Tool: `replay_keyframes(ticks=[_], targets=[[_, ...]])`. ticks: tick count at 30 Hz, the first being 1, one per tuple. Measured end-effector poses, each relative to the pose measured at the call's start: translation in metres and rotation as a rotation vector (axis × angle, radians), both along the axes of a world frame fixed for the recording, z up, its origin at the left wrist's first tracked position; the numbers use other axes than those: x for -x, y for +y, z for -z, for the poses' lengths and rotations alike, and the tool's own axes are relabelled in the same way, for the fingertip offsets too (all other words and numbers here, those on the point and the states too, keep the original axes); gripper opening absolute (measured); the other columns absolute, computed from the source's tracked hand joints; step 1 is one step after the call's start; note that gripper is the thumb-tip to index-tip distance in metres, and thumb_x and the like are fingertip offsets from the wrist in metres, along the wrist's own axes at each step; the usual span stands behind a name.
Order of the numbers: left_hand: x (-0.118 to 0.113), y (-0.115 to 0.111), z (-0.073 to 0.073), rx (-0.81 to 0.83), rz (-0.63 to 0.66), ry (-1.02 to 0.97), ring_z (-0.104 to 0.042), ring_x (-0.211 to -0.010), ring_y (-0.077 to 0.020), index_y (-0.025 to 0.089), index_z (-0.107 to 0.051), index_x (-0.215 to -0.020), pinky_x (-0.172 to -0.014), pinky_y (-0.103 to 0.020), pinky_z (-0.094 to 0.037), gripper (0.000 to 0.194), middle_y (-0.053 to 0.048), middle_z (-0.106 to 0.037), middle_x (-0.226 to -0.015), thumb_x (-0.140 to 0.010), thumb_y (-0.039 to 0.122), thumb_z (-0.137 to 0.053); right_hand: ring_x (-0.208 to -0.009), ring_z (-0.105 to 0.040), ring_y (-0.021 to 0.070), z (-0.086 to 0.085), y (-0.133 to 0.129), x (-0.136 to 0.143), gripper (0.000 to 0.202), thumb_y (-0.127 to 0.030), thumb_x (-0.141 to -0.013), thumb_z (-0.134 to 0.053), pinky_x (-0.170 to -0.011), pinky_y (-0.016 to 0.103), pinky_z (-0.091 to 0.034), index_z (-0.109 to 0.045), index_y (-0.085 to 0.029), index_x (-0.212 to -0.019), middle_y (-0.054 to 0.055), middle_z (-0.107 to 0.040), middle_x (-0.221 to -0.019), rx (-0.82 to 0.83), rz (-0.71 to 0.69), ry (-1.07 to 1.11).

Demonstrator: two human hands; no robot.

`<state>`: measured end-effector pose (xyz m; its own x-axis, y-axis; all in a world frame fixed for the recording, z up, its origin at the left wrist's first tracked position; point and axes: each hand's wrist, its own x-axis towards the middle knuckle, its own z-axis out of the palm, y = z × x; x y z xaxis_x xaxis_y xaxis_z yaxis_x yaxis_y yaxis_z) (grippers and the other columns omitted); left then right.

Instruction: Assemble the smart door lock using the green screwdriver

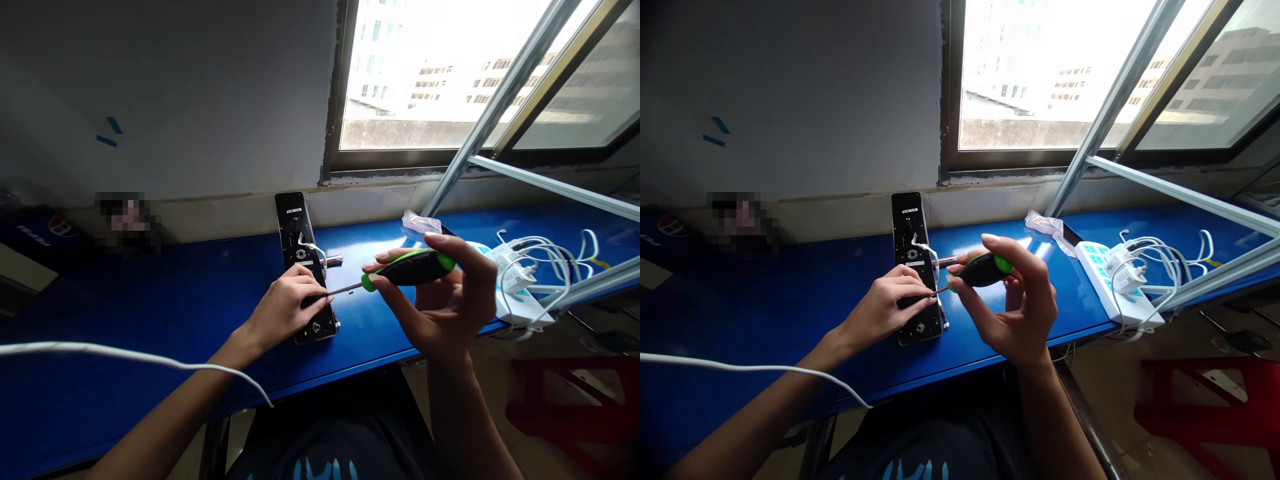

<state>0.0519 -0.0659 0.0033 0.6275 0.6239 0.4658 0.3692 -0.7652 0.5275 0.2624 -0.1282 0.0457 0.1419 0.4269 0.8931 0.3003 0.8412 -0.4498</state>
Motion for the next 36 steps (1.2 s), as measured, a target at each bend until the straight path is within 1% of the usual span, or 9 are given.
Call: replay_keyframes(ticks=[5,8,10,17,21,24,27,30,36], targets=[[0.003,-0.002,0.001,0.046,0.017,-0.041,-0.065,-0.098,-0.023,0.02,-0.081,-0.097,-0.085,-0.037,-0.059,0.008,-0.004,-0.08,-0.091,-0.091,0.017,-0.076,-0.086,-0.079,0.0251,-0.001,-0.003,0.004,0.068,0.002,-0.075,-0.082,-0.077,0.048,-0.071,-0.063,-0.03,-0.133,0.001,-0.075,-0.102,0.016,-0.024,0.023],[0.006,-0.004,0.001,0.039,0.028,-0.001,-0.065,-0.094,-0.0225,0.019,-0.08,-0.088,-0.081,-0.035,-0.058,0.002,-0.004,-0.077,-0.083,-0.089,0.019,-0.079,-0.088,-0.079,0.0242,0.0,-0.003,0.005,0.068,0.001,-0.077,-0.081,-0.079,0.047,-0.071,-0.062,-0.031,-0.134,0.001,-0.075,-0.103,0.05,-0.048,0.01],[0.007,-0.005,0.0,0.023,0.022,0.036,-0.065,-0.093,-0.0225,0.02,-0.079,-0.085,-0.079,-0.035,-0.057,0.004,-0.004,-0.075,-0.08,-0.089,0.021,-0.08,-0.089,-0.079,0.0238,0.0,-0.001,0.006,0.067,0.0,-0.078,-0.08,-0.08,0.046,-0.071,-0.061,-0.031,-0.135,0.001,-0.076,-0.104,0.074,-0.074,0.002],[0.021,-0.012,0.001,0.051,-0.007,0.055,-0.064,-0.092,-0.0218,0.02,-0.079,-0.084,-0.078,-0.035,-0.057,0.005,-0.004,-0.074,-0.083,-0.088,0.022,-0.081,-0.095,-0.079,0.0264,-0.007,0.008,0.013,0.073,-0.002,-0.079,-0.081,-0.08,0.045,-0.072,-0.057,-0.031,-0.141,0.002,-0.075,-0.103,0.161,-0.196,-0.118],[0.034,-0.018,0.012,0.04,-0.008,-0.042,-0.064,-0.099,-0.0231,0.019,-0.078,-0.089,-0.084,-0.037,-0.058,0.004,-0.005,-0.077,-0.088,-0.089,0.022,-0.08,-0.1,-0.078,0.0258,-0.009,0.012,0.025,0.077,-0.002,-0.08,-0.08,-0.086,0.045,-0.07,-0.054,-0.034,-0.145,0.003,-0.076,-0.112,0.193,-0.258,-0.177],[0.043,-0.025,0.026,0.012,-0.029,-0.096,-0.062,-0.108,-0.0252,0.021,-0.079,-0.1,-0.093,-0.041,-0.059,0.013,-0.006,-0.078,-0.099,-0.089,0.026,-0.081,-0.104,-0.078,0.0247,-0.009,0.013,0.034,0.077,-0.003,-0.082,-0.08,-0.084,0.041,-0.069,-0.054,-0.035,-0.146,0.003,-0.075,-0.124,0.188,-0.29,-0.243],[0.05,-0.032,0.041,-0.011,-0.057,-0.085,-0.057,-0.124,-0.0282,0.023,-0.076,-0.114,-0.105,-0.048,-0.056,0.024,-0.009,-0.073,-0.119,-0.09,0.029,-0.079,-0.105,-0.077,0.0241,-0.008,0.013,0.039,0.074,-0.004,-0.083,-0.08,-0.082,0.041,-0.068,-0.055,-0.035,-0.146,0.004,-0.073,-0.131,0.157,-0.289,-0.304],[0.054,-0.036,0.053,-0.041,-0.074,-0.08,-0.051,-0.133,-0.0298,0.024,-0.073,-0.121,-0.112,-0.051,-0.051,0.029,-0.01,-0.067,-0.131,-0.093,0.028,-0.076,-0.104,-0.077,0.0235,-0.007,0.012,0.041,0.074,-0.004,-0.083,-0.08,-0.084,0.041,-0.068,-0.055,-0.035,-0.146,0.003,-0.075,-0.127,0.13,-0.282,-0.344],[0.057,-0.039,0.058,-0.047,-0.051,-0.1,-0.051,-0.132,-0.0288,0.023,-0.073,-0.117,-0.113,-0.049,-0.051,0.024,-0.01,-0.063,-0.137,-0.093,0.023,-0.074,-0.102,-0.077,0.0231,-0.005,0.01,0.043,0.08,0.002,-0.08,-0.079,-0.086,0.042,-0.067,-0.055,-0.033,-0.147,0.004,-0.076,-0.123,0.105,-0.296,-0.387]])
